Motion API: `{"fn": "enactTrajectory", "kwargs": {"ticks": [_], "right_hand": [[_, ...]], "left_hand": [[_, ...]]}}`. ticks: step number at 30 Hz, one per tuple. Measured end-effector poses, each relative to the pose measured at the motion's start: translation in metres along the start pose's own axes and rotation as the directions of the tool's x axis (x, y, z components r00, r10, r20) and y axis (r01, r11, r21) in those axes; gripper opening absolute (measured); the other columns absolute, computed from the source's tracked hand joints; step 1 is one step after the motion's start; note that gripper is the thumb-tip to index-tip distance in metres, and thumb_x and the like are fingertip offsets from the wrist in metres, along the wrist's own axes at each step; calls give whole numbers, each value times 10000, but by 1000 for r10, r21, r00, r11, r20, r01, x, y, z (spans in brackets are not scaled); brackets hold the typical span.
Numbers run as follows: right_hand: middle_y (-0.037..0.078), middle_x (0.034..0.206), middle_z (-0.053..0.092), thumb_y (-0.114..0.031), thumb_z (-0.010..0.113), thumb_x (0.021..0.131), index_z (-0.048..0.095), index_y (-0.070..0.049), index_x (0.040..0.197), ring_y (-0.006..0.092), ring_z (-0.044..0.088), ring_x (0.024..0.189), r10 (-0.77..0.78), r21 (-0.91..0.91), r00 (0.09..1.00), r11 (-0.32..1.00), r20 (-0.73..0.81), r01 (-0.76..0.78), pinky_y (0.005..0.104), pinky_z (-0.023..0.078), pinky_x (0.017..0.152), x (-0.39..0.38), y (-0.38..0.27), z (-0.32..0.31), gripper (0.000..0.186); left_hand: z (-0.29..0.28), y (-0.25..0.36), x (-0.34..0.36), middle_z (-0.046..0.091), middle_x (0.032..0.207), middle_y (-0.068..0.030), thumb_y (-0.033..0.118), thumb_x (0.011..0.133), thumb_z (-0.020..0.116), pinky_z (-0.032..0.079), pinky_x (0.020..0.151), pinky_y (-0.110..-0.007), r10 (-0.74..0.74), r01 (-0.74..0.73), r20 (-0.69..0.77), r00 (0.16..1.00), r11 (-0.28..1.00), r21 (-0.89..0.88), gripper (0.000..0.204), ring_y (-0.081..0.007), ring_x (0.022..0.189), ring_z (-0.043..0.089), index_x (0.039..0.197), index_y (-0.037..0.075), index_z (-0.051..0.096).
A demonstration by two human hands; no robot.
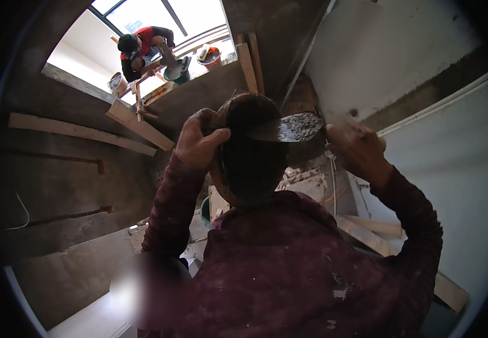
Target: The person applies plaster to the upper edge of a doorway using a trowel while holding a bucket of plaster by hand.
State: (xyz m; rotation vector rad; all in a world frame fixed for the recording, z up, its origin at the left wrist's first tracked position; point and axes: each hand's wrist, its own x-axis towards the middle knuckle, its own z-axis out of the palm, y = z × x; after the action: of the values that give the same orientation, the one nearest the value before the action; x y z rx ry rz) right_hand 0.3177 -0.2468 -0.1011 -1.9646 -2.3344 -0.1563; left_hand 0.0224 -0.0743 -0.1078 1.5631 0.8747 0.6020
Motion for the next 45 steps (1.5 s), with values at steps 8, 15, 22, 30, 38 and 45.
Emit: {"fn": "enactTrajectory", "kwargs": {"ticks": [8,15,22,30,38,45], "right_hand": [[119,858,562,-59,577,749,506,-58,933,268,635,684,-139,19,988,990,62,138,364,512,559,6,-52,13,198],[154,845,565,-88,567,785,496,16,967,284,627,608,-164,59,967,986,198,155,359,506,492,38,-92,5,222],[123,799,584,-126,492,834,461,70,1152,211,637,592,-377,-54,917,921,130,386,307,472,437,27,-131,54,375],[77,832,575,-145,535,780,520,21,1022,184,597,637,-292,-131,953,945,73,300,277,478,511,41,-138,38,294],[134,932,615,-178,518,800,535,9,1182,227,618,663,-562,61,826,827,45,559,358,484,547,53,-162,26,426],[121,998,592,-188,547,780,491,-37,1245,268,644,841,-585,45,767,801,263,596,387,538,608,86,-215,-6,492]], "left_hand": [[-11,28,-54,600,839,-37,104,768,662,466,708,-266,35,-34,-6,999,994,101,263,-94,765,545,969,-41,573],[-24,31,-66,582,903,-21,95,782,674,438,762,-248,4,-7,39,999,997,77,291,-91,836,520,1018,-9,538],[-35,24,-78,586,942,-28,73,778,680,425,811,-248,-12,22,139,990,998,-66,333,-100,874,529,1062,4,522],[-60,7,-74,592,954,-35,36,748,686,436,792,-250,-18,35,123,992,990,-138,355,-113,867,542,1066,9,529],[-88,-34,-80,577,1126,-89,182,809,660,427,942,-335,87,-95,55,995,981,168,413,-194,1054,531,1171,35,524],[-115,-65,-119,562,989,-48,93,783,655,434,853,-287,87,-103,-107,990,983,-153,368,-124,926,518,1111,-15,526]]}}
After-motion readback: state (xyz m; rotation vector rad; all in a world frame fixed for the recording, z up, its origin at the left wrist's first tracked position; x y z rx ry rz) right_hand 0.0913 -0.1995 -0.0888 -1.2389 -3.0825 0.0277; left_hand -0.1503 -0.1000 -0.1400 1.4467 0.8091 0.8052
